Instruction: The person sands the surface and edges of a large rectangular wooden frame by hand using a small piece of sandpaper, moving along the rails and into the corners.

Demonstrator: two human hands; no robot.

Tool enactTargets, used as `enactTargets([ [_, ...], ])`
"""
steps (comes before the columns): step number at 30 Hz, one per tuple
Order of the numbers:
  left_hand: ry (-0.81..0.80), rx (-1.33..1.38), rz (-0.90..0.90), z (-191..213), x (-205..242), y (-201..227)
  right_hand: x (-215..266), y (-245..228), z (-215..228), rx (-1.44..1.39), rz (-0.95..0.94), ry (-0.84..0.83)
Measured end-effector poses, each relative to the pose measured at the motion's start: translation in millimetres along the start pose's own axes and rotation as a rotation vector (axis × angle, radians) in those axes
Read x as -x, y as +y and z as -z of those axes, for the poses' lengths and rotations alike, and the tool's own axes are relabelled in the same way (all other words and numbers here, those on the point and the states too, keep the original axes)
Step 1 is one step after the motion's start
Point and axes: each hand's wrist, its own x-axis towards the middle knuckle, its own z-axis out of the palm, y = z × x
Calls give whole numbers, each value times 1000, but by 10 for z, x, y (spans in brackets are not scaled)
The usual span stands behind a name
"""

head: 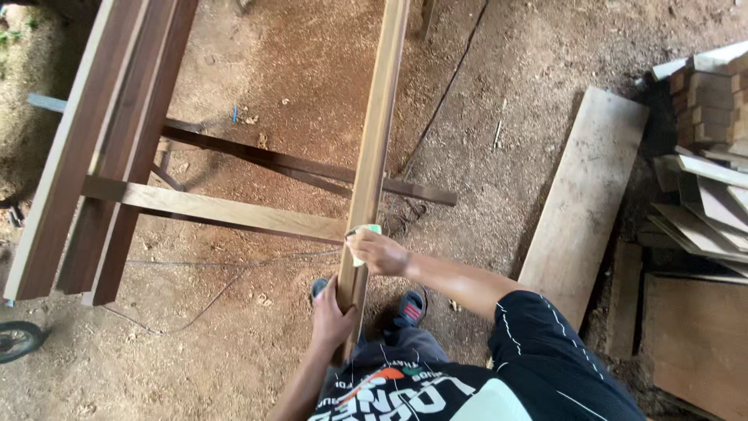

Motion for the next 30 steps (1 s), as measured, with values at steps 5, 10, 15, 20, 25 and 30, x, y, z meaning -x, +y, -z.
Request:
enactTargets([
  [5,34,53,-40,-7,20,50,-121,494,-5,-471,-246,105],
  [10,-93,142,52,98,-13,165,-190,494,-307,-581,160,403],
  [15,-39,225,-28,224,12,222,-101,230,15,227,551,610],
  [20,-7,299,-118,246,20,150,-358,163,467,-572,-519,202],
  [25,-31,319,-82,202,-6,109,-250,8,236,314,389,685],
  [30,-36,221,-30,172,-29,106,-464,522,590,-258,-82,254],
])
